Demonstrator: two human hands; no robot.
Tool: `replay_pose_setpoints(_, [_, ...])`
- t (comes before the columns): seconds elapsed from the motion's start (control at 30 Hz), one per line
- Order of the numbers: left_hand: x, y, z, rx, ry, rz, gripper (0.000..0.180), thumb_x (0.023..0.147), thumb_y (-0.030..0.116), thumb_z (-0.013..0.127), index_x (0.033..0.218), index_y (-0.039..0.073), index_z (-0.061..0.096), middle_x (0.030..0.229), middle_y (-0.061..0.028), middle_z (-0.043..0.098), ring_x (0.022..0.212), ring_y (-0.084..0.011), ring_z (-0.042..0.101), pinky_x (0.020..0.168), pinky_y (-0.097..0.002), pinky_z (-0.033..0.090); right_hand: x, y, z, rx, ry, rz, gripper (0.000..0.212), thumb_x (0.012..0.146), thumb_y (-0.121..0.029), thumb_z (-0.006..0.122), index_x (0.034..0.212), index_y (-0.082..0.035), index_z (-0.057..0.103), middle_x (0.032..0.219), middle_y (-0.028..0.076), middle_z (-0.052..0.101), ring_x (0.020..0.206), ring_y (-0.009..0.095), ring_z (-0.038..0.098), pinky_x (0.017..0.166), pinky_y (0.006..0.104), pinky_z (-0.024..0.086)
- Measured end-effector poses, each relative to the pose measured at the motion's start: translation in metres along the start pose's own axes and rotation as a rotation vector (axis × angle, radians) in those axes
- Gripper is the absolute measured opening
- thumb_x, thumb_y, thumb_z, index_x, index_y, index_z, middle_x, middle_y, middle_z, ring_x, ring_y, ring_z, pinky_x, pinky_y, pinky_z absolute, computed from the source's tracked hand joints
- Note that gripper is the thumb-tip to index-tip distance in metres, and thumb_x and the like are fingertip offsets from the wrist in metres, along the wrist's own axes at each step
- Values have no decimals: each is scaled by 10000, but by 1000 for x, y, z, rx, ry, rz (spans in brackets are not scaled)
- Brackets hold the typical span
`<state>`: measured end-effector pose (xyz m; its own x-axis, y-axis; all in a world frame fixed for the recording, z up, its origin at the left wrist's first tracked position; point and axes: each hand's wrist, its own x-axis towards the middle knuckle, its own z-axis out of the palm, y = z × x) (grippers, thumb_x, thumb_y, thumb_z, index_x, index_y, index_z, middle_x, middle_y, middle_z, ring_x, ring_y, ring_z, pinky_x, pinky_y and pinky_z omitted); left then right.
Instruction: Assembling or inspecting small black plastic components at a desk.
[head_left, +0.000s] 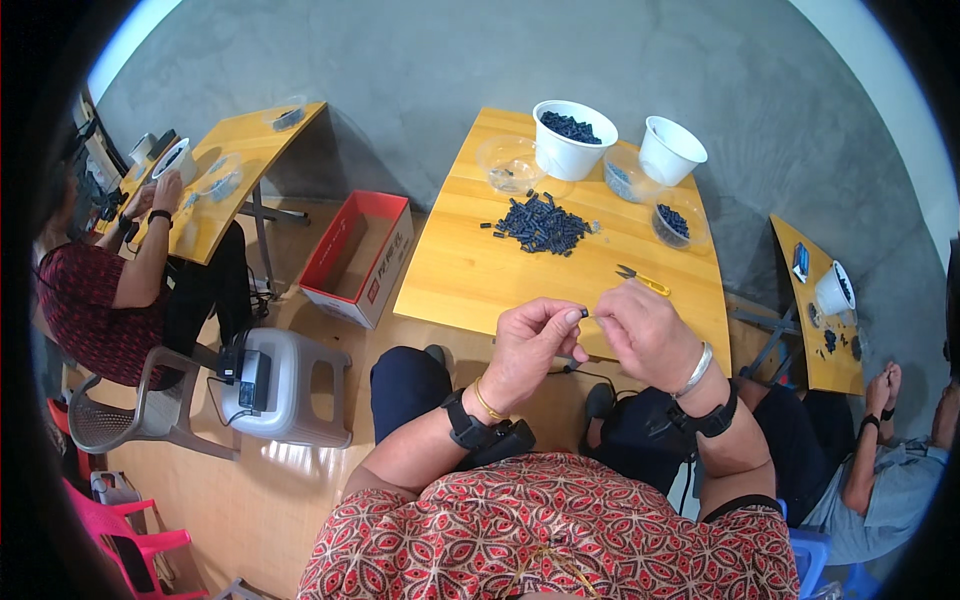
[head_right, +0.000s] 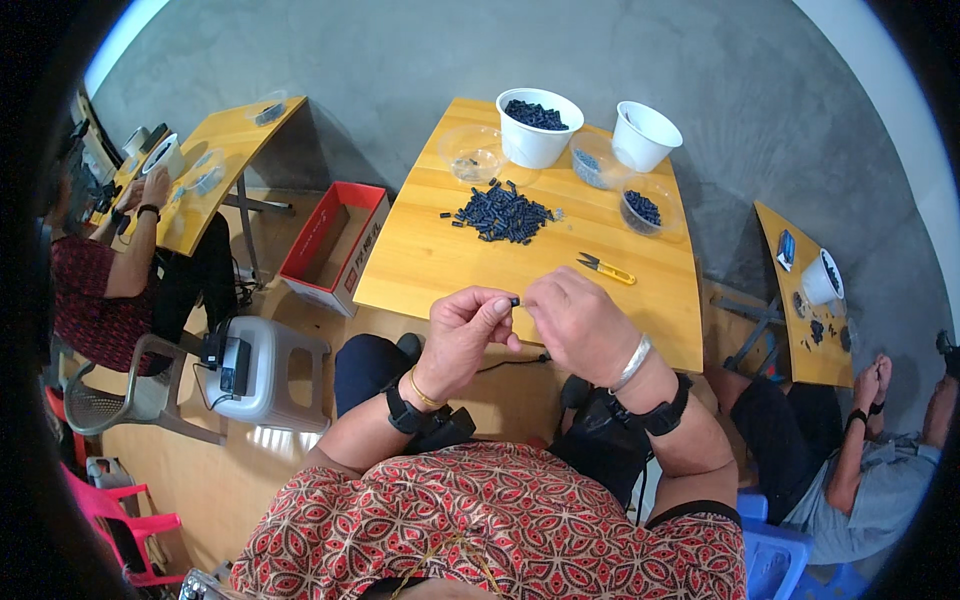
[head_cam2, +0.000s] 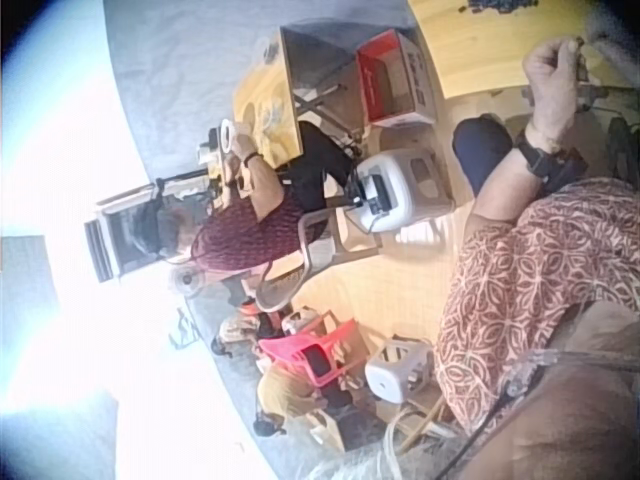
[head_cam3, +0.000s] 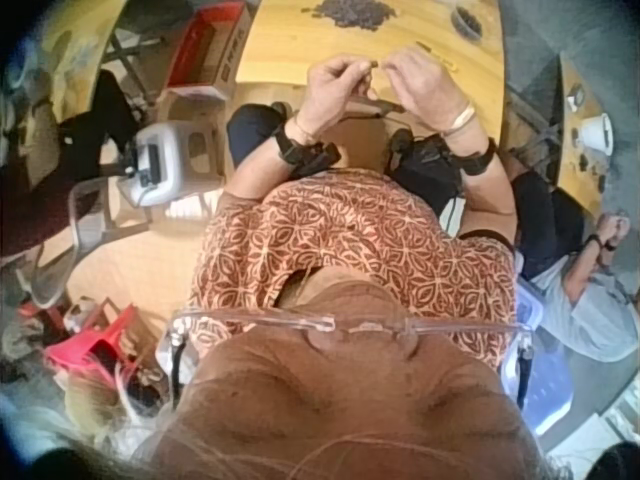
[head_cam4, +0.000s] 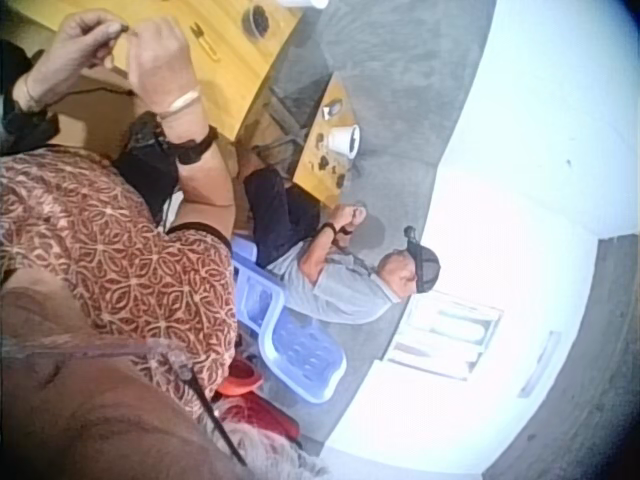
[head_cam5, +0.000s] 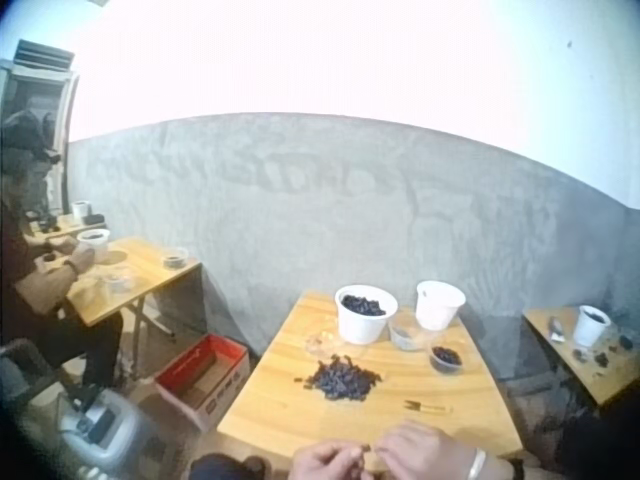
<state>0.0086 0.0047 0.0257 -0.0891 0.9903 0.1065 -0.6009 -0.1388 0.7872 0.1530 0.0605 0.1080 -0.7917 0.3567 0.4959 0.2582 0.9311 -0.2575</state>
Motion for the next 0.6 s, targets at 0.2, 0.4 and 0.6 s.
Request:
replay_pose_setpoints(0.2, [1, -5, -3, 1, -83, -24, 131, 860, 77, 537, 921, -28, 587, 697, -31, 538, 601, -87, 499, 581, -252, 524, -9, 2, -5, 185, 28, 135, 111, 723, 35, 567, 811, -15, 522, 755, 120, 557, 687, 271, 565, 612, 323, 449])
replay_pose_setpoints(0.4, [0, -3, 0, -2, -18, -33, 130, 849, 79, 558, 921, -25, 587, 722, -33, 559, 605, -84, 530, 569, -242, 526, -18, -3, 17, 296, 88, 133, 110, 729, 20, 571, 820, -26, 528, 742, 114, 555, 674, 278, 565, 594, 325, 447])
replay_pose_setpoints(0.6, [-4, 1, 1, 111, -60, 49, 135, 841, 47, 558, 945, -35, 582, 770, -46, 583, 612, -101, 569, 573, -224, 510, -27, -5, 15, 360, 176, 177, 116, 739, 24, 574, 835, -28, 535, 799, 112, 587, 732, 250, 596, 635, 308, 469])
